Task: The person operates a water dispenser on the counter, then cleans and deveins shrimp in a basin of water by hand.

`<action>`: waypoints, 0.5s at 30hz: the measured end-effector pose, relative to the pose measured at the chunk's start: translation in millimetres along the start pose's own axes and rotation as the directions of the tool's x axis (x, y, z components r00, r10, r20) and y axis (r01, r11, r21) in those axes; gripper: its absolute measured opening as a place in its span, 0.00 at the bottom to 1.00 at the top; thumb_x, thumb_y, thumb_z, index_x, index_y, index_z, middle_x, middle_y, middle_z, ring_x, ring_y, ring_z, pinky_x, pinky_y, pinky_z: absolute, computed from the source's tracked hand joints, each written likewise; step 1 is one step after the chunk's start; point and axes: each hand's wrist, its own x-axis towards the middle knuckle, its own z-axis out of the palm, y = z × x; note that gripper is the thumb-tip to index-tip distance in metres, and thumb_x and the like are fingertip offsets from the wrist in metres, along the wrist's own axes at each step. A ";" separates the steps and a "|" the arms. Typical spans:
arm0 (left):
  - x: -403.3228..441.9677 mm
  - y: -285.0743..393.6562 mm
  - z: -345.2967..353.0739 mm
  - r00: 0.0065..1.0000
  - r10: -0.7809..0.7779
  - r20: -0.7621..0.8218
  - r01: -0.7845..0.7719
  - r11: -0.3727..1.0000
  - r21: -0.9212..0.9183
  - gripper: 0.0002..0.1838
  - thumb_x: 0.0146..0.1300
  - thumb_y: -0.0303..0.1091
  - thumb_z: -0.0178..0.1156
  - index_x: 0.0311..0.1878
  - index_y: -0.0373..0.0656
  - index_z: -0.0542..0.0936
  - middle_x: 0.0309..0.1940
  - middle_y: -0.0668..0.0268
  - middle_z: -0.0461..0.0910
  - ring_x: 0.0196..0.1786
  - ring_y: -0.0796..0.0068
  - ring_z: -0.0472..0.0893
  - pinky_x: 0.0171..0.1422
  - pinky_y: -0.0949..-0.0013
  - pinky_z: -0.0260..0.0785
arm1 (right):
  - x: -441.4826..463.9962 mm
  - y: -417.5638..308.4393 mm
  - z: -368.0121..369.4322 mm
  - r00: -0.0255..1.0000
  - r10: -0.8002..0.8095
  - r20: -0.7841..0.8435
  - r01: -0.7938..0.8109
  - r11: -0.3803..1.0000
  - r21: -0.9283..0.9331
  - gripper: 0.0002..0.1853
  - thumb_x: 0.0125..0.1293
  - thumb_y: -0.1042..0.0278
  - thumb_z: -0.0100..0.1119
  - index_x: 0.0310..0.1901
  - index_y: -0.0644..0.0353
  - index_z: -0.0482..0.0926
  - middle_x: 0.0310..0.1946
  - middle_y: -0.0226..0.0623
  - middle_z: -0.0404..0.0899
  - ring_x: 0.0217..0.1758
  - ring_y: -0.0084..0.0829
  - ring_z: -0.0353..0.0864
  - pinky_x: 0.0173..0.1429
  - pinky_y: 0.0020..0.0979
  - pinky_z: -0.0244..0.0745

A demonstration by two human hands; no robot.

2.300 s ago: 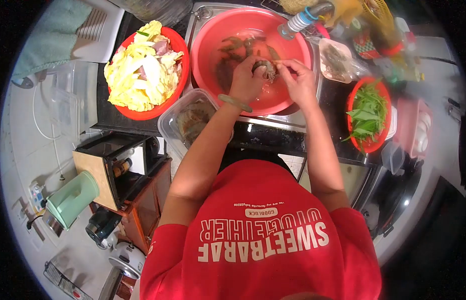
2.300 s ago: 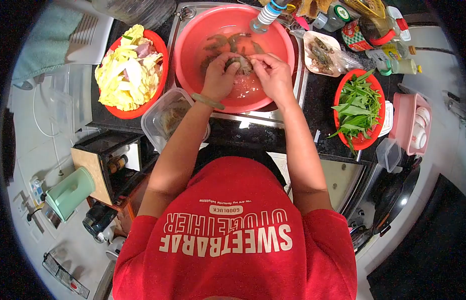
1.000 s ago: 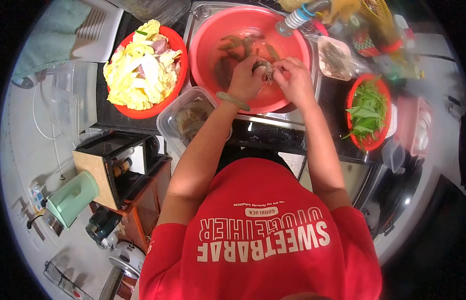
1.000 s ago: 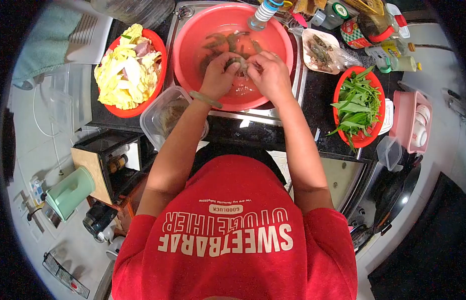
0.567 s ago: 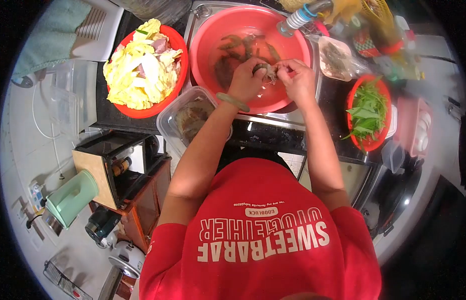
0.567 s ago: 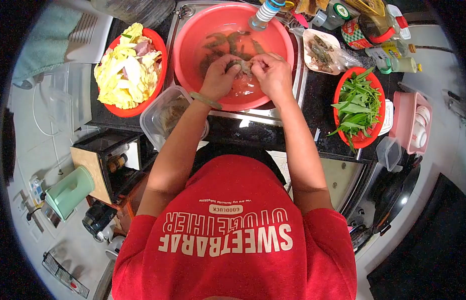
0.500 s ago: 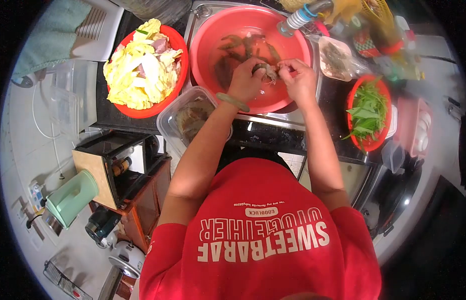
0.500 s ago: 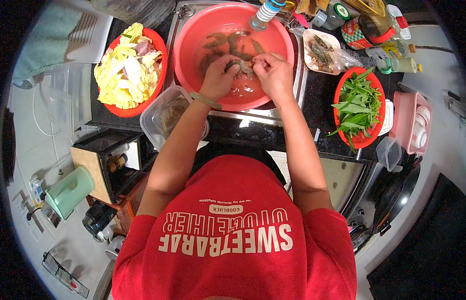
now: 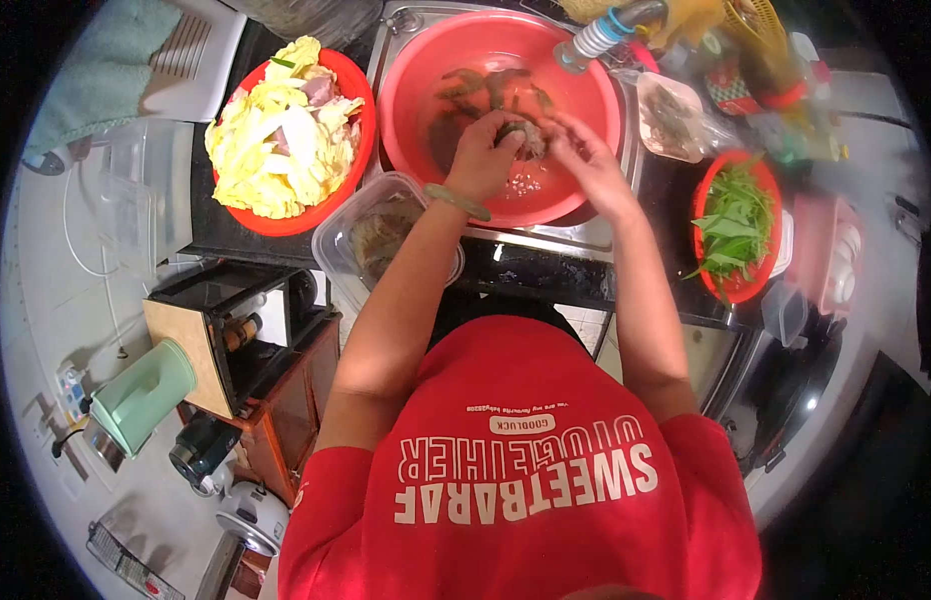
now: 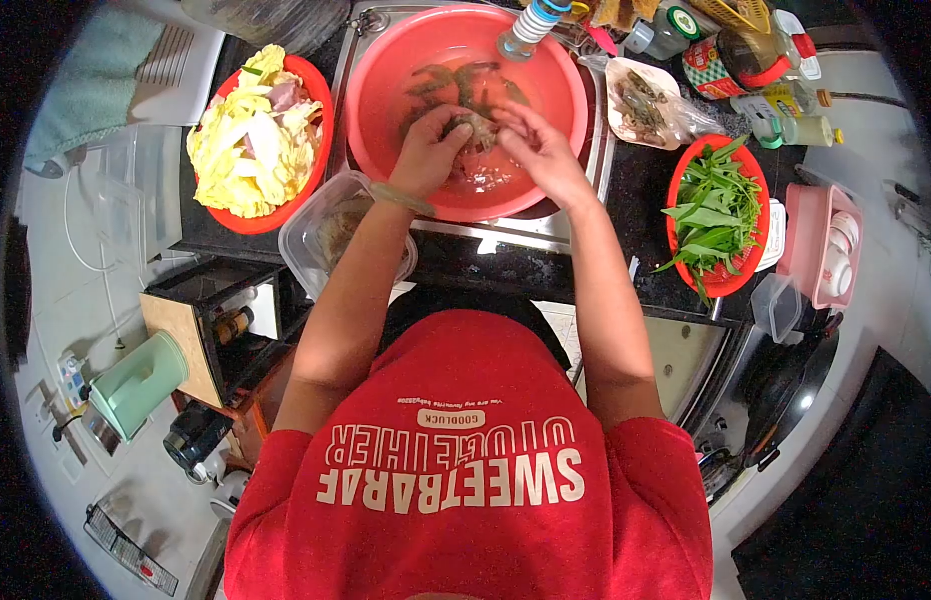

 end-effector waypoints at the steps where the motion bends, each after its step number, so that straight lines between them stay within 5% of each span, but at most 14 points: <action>1: -1.5 3.9 1.3 0.999 -0.050 0.013 0.050 0.998 -0.029 0.09 0.66 0.27 0.52 0.48 0.40 0.75 0.33 0.68 0.79 0.30 0.83 0.77 0.29 0.78 0.72 | -0.3 9.3 3.4 0.999 -0.040 -0.014 0.040 0.999 -0.021 0.18 0.65 0.73 0.57 0.57 0.62 0.73 0.45 0.34 0.80 0.47 0.19 0.76 0.55 0.23 0.70; 4: -0.1 -0.1 5.0 0.997 -0.066 -0.027 0.063 0.994 -0.093 0.08 0.61 0.22 0.53 0.44 0.34 0.76 0.32 0.64 0.80 0.35 0.79 0.78 0.41 0.73 0.72 | 1.9 15.4 6.6 1.000 0.003 -0.001 -0.003 0.998 -0.065 0.16 0.63 0.73 0.60 0.53 0.61 0.75 0.36 0.26 0.79 0.35 0.13 0.73 0.41 0.18 0.70; 7: 3.9 -10.4 4.9 0.997 0.042 -0.066 -0.045 0.998 -0.045 0.08 0.61 0.22 0.53 0.43 0.34 0.76 0.32 0.64 0.80 0.34 0.80 0.78 0.40 0.74 0.72 | 8.9 36.9 1.8 0.997 -0.054 -0.058 0.045 0.987 -0.152 0.11 0.62 0.73 0.61 0.47 0.60 0.79 0.27 0.20 0.75 0.26 0.09 0.66 0.31 0.15 0.63; 11: -0.4 -1.5 5.4 0.997 -0.009 -0.082 0.007 1.000 -0.025 0.08 0.61 0.23 0.53 0.43 0.35 0.77 0.32 0.64 0.80 0.33 0.79 0.78 0.39 0.73 0.72 | 11.7 38.9 3.5 0.988 -0.108 -0.112 0.085 0.978 -0.192 0.07 0.62 0.75 0.61 0.42 0.61 0.80 0.24 0.20 0.75 0.25 0.10 0.66 0.30 0.14 0.62; 15: -2.1 -5.1 6.8 0.988 0.103 -0.113 -0.091 0.991 0.101 0.07 0.63 0.25 0.54 0.44 0.37 0.76 0.36 0.66 0.79 0.37 0.78 0.77 0.45 0.73 0.70 | 13.9 31.0 8.2 0.987 -0.030 -0.159 0.023 0.999 -0.043 0.06 0.62 0.76 0.60 0.41 0.63 0.80 0.26 0.23 0.77 0.26 0.11 0.68 0.32 0.15 0.65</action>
